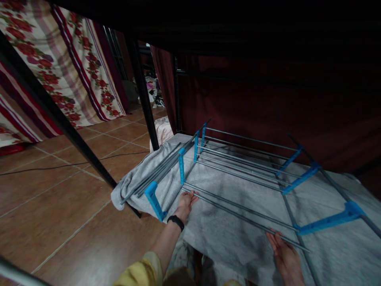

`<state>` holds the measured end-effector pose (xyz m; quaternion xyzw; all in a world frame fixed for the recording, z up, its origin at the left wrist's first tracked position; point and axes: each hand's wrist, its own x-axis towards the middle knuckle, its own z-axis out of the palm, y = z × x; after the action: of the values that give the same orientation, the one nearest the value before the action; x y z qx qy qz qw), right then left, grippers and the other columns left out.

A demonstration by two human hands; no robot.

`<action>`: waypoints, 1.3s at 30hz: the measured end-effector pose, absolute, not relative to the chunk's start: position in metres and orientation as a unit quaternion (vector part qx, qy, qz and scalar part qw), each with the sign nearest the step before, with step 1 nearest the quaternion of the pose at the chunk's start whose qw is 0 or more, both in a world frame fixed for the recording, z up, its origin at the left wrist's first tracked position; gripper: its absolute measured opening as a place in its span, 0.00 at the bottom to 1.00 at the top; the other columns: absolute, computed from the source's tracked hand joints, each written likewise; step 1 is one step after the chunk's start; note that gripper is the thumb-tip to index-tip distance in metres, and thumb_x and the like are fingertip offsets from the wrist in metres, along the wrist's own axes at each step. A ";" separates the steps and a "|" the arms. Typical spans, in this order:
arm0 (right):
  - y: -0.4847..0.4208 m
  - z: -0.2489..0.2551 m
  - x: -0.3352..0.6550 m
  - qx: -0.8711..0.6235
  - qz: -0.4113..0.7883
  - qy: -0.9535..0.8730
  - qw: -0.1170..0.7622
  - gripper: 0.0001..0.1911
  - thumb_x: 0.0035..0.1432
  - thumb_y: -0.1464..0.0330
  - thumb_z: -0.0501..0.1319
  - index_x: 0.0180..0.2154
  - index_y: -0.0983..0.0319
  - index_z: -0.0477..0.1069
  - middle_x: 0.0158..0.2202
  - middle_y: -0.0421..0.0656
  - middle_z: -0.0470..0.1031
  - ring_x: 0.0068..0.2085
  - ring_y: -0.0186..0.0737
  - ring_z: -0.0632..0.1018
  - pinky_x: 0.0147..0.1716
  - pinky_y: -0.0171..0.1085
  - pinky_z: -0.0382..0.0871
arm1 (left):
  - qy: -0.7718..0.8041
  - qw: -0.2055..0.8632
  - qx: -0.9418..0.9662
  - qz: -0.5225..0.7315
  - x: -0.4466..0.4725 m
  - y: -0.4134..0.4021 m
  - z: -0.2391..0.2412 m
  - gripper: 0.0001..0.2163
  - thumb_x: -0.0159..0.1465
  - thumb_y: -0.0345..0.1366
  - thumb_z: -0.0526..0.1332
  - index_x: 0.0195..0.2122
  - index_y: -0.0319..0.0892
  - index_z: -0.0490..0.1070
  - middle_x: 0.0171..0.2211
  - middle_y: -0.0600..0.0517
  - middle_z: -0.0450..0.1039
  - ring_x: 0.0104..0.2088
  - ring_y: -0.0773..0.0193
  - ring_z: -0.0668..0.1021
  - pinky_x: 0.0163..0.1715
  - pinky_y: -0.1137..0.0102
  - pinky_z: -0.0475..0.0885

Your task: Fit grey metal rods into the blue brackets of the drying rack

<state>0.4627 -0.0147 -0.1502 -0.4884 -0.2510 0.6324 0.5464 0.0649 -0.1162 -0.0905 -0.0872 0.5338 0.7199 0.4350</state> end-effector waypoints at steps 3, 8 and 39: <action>-0.014 -0.148 0.462 -0.492 0.632 -0.251 0.543 0.21 0.34 0.68 0.78 0.32 0.61 0.75 0.34 0.39 0.79 0.36 0.38 0.82 0.41 0.37 0.83 | 0.540 0.435 -0.087 0.715 0.065 -0.114 -0.089 0.07 0.66 0.26 0.63 0.32 0.43 0.68 0.29 0.49 0.79 0.34 0.62 0.84 0.41 0.66 0.80; -0.016 -0.142 0.460 -0.500 0.630 -0.244 0.542 0.20 0.35 0.69 0.78 0.31 0.61 0.74 0.32 0.38 0.79 0.35 0.38 0.82 0.41 0.37 0.83 | 0.541 0.426 -0.086 0.720 0.066 -0.114 -0.089 0.08 0.66 0.24 0.62 0.31 0.41 0.68 0.28 0.49 0.78 0.28 0.65 0.82 0.39 0.69 0.80; -0.010 -0.154 0.466 -0.484 0.657 -0.238 0.527 0.11 0.46 0.72 0.74 0.33 0.61 0.76 0.34 0.39 0.80 0.38 0.36 0.82 0.48 0.37 0.80 | 0.480 0.482 -0.086 0.728 0.058 -0.120 -0.088 0.06 0.64 0.25 0.65 0.30 0.37 0.71 0.31 0.45 0.80 0.30 0.65 0.83 0.35 0.72 0.81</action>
<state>0.4657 -0.0105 -0.1536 -0.4844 -0.2380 0.6567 0.5268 0.0584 -0.1196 -0.0881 -0.0856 0.4796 0.7284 0.4816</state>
